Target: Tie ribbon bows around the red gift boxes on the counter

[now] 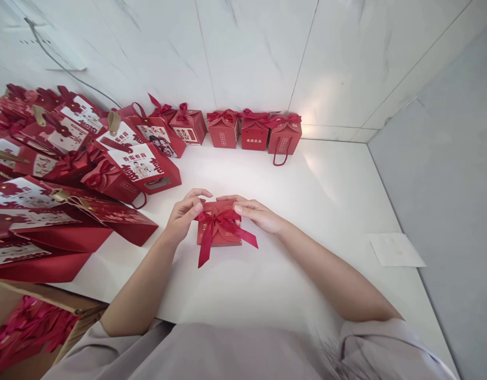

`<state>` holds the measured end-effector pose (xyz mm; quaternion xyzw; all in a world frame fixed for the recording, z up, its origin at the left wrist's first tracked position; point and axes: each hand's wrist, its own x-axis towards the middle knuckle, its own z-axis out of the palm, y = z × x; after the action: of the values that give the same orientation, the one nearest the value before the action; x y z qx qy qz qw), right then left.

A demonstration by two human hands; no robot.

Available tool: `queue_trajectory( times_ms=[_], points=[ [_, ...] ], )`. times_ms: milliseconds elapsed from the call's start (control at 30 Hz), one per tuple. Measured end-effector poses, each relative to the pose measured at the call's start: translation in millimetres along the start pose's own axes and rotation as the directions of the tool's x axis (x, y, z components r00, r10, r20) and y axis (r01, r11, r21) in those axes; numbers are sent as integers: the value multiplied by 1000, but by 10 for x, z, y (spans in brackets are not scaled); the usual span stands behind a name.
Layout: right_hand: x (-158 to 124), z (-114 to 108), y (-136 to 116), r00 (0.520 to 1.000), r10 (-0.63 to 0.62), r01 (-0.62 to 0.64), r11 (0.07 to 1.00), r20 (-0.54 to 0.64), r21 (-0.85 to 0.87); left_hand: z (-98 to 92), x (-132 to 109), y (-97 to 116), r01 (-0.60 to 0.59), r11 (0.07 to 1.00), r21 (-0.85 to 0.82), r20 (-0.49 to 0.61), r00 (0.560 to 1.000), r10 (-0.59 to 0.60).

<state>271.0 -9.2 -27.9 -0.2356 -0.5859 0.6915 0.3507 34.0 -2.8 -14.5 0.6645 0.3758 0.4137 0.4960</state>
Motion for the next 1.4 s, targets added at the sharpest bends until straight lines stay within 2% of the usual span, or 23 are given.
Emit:
queue_trajectory(
  times_ms=[100,233,333,400,500,567,633,700,767,800,833,900,967,1033,1233,1400],
  points=[
    [-17,-5,-41,999,11,-9,998,31,-54,-62,-15,67,15,999,31,-20,1000,-15],
    [-30,8,-110,1000,16,-14,993,11,-116,-56,-33,157,-64,979,195,-93,992,84],
    [-20,30,-165,999,10,-16,989,-38,-148,64,-63,286,-113,923,367,-11,992,125],
    [-10,44,-197,998,0,-11,988,-68,-157,144,-116,399,-110,882,457,-6,992,127],
    [2,58,-226,996,3,-16,988,-86,-156,173,-291,558,16,779,627,-180,976,126],
    [10,61,-222,997,10,-23,986,-79,-167,145,-467,618,159,734,661,-284,958,48],
    [17,59,-200,998,9,-22,983,-69,-182,131,-649,630,292,754,589,-248,953,-175],
    [23,53,-170,998,16,-26,983,-59,-180,157,-790,603,427,763,486,-147,900,-410],
    [26,44,-147,998,30,-37,986,-51,-161,203,-865,553,524,773,356,-48,837,-545],
    [26,39,-140,998,33,-40,988,-46,-150,217,-878,524,547,790,279,0,822,-569],
    [26,33,-138,999,34,-40,989,-42,-142,219,-881,494,552,810,197,41,821,-569],
    [25,21,-140,999,32,-37,991,-44,-128,178,-870,430,520,853,31,89,849,-521],
    [26,11,-143,998,33,-39,992,-53,-120,95,-859,361,472,875,-110,77,881,-466],
    [31,3,-139,998,37,-43,992,-56,-116,9,-859,288,453,868,-204,52,890,-452],
    [48,0,-114,999,43,-43,993,3,-107,-75,-892,130,523,790,-320,64,844,-533],
    [47,-13,-103,999,28,-25,995,34,-99,-85,-886,93,503,782,-368,31,847,-530]
  ],
)
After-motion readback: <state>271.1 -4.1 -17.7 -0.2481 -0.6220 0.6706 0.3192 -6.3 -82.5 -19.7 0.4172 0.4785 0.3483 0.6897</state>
